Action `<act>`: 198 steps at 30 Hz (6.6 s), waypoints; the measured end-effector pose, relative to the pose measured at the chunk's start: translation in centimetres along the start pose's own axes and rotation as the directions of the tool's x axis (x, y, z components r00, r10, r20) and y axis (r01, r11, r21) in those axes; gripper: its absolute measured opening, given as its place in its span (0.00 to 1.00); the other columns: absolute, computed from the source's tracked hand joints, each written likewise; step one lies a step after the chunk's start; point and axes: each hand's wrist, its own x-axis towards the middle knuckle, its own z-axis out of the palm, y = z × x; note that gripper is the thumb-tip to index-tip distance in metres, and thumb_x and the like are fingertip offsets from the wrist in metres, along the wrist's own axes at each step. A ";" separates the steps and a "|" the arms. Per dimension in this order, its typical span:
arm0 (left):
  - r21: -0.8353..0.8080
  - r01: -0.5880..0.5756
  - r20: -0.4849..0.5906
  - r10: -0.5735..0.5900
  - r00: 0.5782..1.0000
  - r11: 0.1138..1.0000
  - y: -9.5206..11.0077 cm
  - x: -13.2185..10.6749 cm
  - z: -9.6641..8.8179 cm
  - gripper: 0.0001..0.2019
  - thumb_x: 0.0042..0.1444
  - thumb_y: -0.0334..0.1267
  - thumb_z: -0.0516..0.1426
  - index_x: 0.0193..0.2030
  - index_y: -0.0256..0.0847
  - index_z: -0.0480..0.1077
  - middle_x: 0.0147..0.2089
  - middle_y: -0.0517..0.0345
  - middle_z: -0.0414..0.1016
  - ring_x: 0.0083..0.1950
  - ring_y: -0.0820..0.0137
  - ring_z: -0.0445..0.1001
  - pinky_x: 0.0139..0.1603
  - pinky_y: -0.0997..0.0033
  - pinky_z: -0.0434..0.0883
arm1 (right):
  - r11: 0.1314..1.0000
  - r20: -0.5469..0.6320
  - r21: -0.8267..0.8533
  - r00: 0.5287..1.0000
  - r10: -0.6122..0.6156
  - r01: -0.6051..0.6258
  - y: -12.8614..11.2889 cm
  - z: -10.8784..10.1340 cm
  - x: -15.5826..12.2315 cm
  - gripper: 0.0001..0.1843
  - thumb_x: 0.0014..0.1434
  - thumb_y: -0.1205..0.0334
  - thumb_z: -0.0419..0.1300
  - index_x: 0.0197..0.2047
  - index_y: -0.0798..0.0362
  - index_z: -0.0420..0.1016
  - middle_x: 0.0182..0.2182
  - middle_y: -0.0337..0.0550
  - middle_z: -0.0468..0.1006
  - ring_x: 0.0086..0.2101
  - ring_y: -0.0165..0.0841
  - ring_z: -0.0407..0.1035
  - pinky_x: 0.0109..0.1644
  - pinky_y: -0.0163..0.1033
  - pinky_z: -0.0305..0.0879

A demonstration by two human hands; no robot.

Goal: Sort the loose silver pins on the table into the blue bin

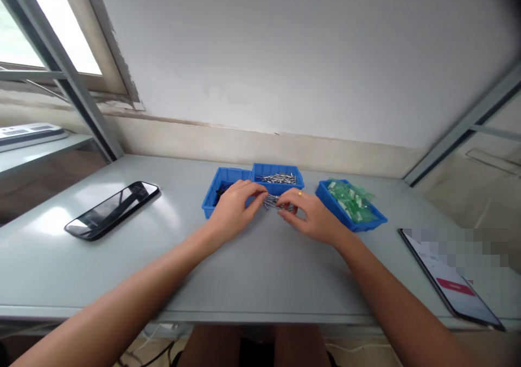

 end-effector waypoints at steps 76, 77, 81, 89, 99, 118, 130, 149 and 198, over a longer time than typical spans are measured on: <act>0.052 -0.258 0.266 0.236 0.935 0.965 0.1 -0.6 0.5 0.09 0.61 0.38 0.51 0.37 0.39 0.71 0.33 0.57 0.72 0.37 0.70 0.69 0.39 0.69 0.65 | 0.854 -0.066 0.470 0.955 0.288 -0.225 -0.2 1.0 0.5 0.04 0.56 0.61 0.57 0.35 0.52 0.67 0.29 0.38 0.70 0.30 0.28 0.65 0.33 0.34 0.63; 0.044 -0.257 0.271 0.235 0.933 0.966 0.1 -0.6 0.5 0.09 0.61 0.38 0.51 0.37 0.38 0.70 0.33 0.57 0.72 0.37 0.70 0.69 0.39 0.69 0.65 | 0.842 -0.082 0.494 0.953 0.293 -0.216 -0.2 1.0 0.5 0.05 0.56 0.61 0.58 0.35 0.52 0.67 0.29 0.38 0.70 0.30 0.29 0.65 0.33 0.34 0.64; 0.000 -0.264 0.287 0.253 0.924 0.965 0.3 -0.7 0.4 0.08 0.60 0.38 0.52 0.36 0.38 0.70 0.34 0.56 0.72 0.37 0.70 0.69 0.40 0.69 0.65 | 0.825 -0.123 0.533 0.947 0.297 -0.189 -0.3 1.0 0.5 0.08 0.55 0.61 0.59 0.40 0.50 0.69 0.33 0.40 0.71 0.34 0.30 0.67 0.37 0.36 0.66; 0.005 -0.227 0.251 0.218 0.943 0.974 0.1 -0.6 0.5 0.08 0.60 0.36 0.51 0.35 0.38 0.71 0.33 0.57 0.72 0.36 0.71 0.69 0.40 0.69 0.66 | 0.852 -0.119 0.478 0.945 0.305 -0.214 -0.5 1.0 0.5 0.06 0.56 0.58 0.58 0.37 0.51 0.70 0.31 0.39 0.73 0.32 0.30 0.68 0.34 0.35 0.65; 0.016 -0.120 0.006 0.120 0.993 0.993 -0.1 -0.4 0.2 0.07 0.59 0.35 0.52 0.35 0.38 0.71 0.33 0.57 0.73 0.36 0.71 0.69 0.39 0.71 0.66 | 0.917 -0.038 0.297 0.956 0.290 -0.266 0.4 1.0 0.7 0.07 0.58 0.58 0.56 0.36 0.51 0.72 0.29 0.39 0.76 0.30 0.29 0.69 0.33 0.34 0.64; 0.062 -0.176 0.128 0.167 0.978 0.982 -0.3 -0.5 0.5 0.08 0.60 0.35 0.52 0.37 0.39 0.73 0.34 0.56 0.74 0.36 0.69 0.70 0.38 0.70 0.67 | 0.884 -0.204 0.417 0.925 0.320 -0.214 -0.6 0.2 0.4 0.06 0.57 0.59 0.58 0.35 0.51 0.74 0.25 0.37 0.74 0.28 0.28 0.68 0.31 0.33 0.64; 0.010 -0.202 0.126 0.199 0.972 0.979 0.1 -0.5 0.2 0.07 0.59 0.34 0.52 0.39 0.39 0.71 0.34 0.56 0.73 0.36 0.70 0.69 0.38 0.71 0.67 | 0.874 -0.260 0.417 0.889 0.378 -0.249 -0.1 0.4 0.4 0.09 0.57 0.56 0.58 0.35 0.52 0.73 0.24 0.38 0.72 0.25 0.29 0.68 0.30 0.35 0.65; -0.042 -0.215 0.147 0.219 0.965 0.976 0.3 -0.5 0.0 0.07 0.60 0.33 0.51 0.38 0.39 0.70 0.33 0.57 0.72 0.37 0.71 0.68 0.38 0.72 0.66 | 0.873 -0.245 0.417 0.893 0.377 -0.254 -0.2 0.1 0.5 0.09 0.57 0.56 0.56 0.31 0.52 0.70 0.22 0.37 0.70 0.24 0.28 0.65 0.29 0.33 0.62; -0.592 0.234 0.257 -0.094 0.962 0.771 0.8 0.3 -0.7 0.10 0.58 0.39 0.53 0.38 0.36 0.72 0.28 0.60 0.68 0.30 0.75 0.65 0.30 0.75 0.63 | 0.860 -0.230 0.461 0.907 0.353 -0.218 -0.5 -0.5 0.3 0.08 0.57 0.58 0.57 0.31 0.53 0.70 0.21 0.36 0.71 0.23 0.26 0.65 0.28 0.31 0.62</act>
